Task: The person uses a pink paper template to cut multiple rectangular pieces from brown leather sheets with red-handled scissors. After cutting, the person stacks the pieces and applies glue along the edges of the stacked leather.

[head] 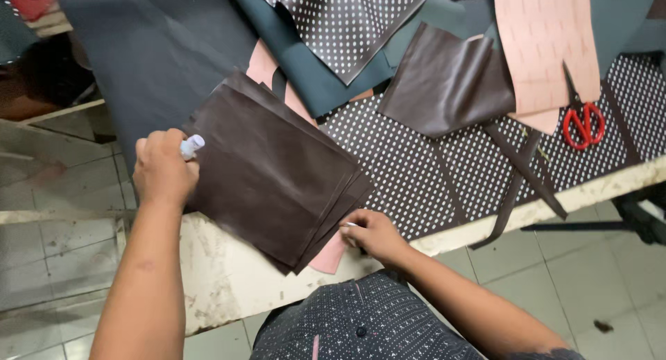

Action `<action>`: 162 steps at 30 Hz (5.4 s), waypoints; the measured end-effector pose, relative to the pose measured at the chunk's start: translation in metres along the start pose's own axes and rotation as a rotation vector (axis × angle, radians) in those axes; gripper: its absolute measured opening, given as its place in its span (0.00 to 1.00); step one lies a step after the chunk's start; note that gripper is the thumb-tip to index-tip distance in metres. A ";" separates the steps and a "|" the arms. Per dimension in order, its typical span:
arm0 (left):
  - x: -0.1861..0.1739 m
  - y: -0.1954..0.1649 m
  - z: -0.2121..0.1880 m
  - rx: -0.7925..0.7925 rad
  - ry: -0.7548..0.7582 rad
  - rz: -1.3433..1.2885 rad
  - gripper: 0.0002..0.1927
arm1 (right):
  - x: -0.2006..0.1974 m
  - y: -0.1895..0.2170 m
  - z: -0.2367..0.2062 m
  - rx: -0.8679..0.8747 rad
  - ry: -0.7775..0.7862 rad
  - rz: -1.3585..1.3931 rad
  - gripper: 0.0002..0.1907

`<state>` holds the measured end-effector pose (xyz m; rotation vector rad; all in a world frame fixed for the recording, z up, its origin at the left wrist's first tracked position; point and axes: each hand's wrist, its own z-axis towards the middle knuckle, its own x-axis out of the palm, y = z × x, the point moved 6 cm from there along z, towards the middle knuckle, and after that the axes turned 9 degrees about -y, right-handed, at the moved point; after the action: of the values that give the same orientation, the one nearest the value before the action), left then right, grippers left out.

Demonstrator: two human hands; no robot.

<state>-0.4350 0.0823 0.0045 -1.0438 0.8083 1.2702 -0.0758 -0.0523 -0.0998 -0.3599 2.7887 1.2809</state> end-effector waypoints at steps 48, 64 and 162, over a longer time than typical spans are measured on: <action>-0.048 0.040 -0.247 -0.928 -0.332 -0.766 0.16 | 0.038 0.156 0.036 -0.566 0.157 0.167 0.05; -0.006 -0.077 -0.148 -0.253 -0.166 -0.791 0.19 | -0.009 0.067 0.038 -0.170 -0.130 -0.068 0.08; 0.051 -0.119 -0.073 -0.019 -0.084 -0.724 0.37 | 0.023 0.173 0.029 -1.226 -0.097 -0.859 0.07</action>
<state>-0.3046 0.0339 -0.0483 -1.1461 0.2966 0.6927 -0.1399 0.0745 0.0060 -1.2413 1.0959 2.2939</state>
